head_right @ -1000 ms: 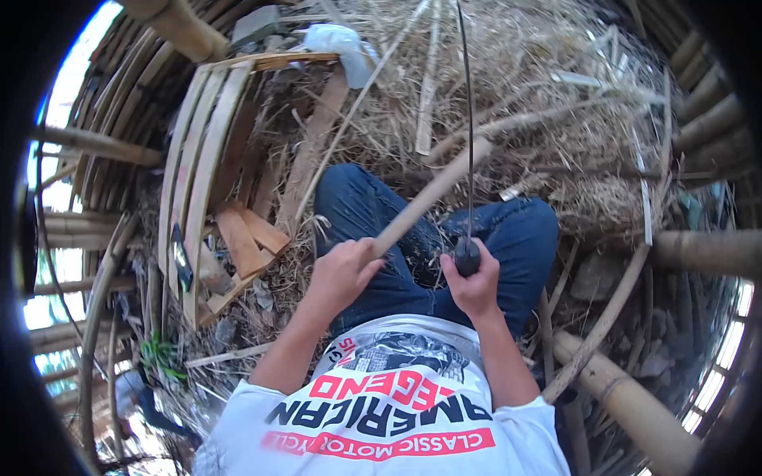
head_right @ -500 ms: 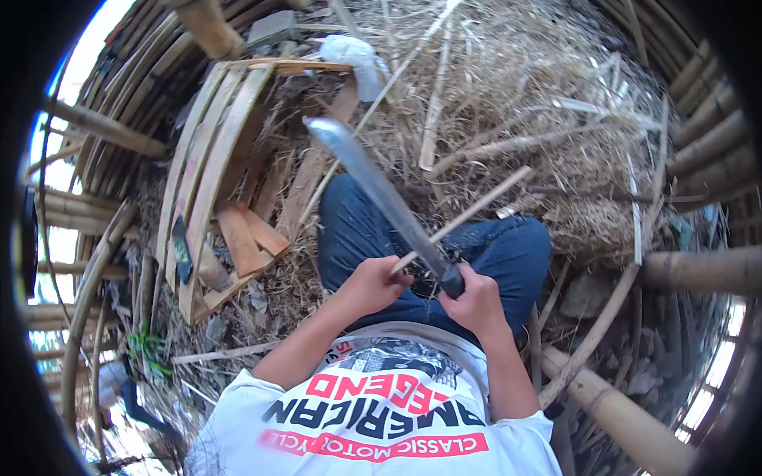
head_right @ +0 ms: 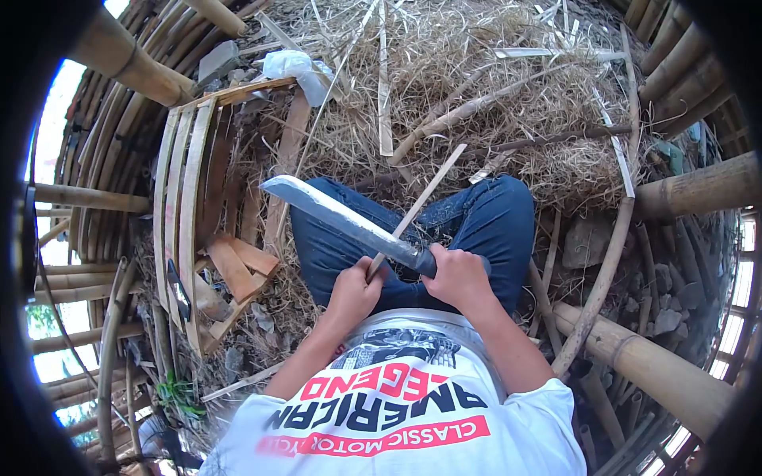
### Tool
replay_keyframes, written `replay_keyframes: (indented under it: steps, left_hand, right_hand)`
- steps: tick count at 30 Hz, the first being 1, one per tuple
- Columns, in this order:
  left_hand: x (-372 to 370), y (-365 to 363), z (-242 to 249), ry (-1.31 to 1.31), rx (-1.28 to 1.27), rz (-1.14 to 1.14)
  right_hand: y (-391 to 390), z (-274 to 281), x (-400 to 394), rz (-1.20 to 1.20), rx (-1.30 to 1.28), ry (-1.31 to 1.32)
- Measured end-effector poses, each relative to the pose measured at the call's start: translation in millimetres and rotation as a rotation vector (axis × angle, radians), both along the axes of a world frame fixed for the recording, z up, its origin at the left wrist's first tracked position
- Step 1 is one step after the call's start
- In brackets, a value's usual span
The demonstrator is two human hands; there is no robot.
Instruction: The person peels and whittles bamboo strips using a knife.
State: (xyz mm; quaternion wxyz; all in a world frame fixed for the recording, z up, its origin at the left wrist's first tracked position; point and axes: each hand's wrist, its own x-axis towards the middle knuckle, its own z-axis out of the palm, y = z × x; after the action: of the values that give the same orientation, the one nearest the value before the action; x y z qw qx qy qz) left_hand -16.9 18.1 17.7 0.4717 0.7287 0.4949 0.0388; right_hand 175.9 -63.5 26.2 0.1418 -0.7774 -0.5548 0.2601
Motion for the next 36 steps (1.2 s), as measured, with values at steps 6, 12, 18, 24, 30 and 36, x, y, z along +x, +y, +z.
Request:
replay_keyframes:
  steps: [6,12,18,24,30,36]
  left_hand:
    - [-15,-13,-7,0.017,0.122,0.039]
    - [-17,-17,-3,0.076,0.109,0.002]
    - [-14,22,16,0.122,0.121,-0.103]
    - [-3,41,1,-0.102,0.319,-0.086]
    - [-11,52,-25,-0.211,-0.273,-0.155]
    - [4,28,-21,0.043,0.294,-0.257]
  right_hand:
    - [0,-12,32,-0.167,-0.022,-0.103]
    - [-4,-19,73,-0.312,0.018,-0.082]
    - [-15,-15,57,-0.39,0.228,0.154]
    - [-12,1,26,-0.301,0.29,0.453]
    - [5,-13,9,-0.102,0.254,0.3]
    - [19,-12,-1,-0.027,0.139,0.196]
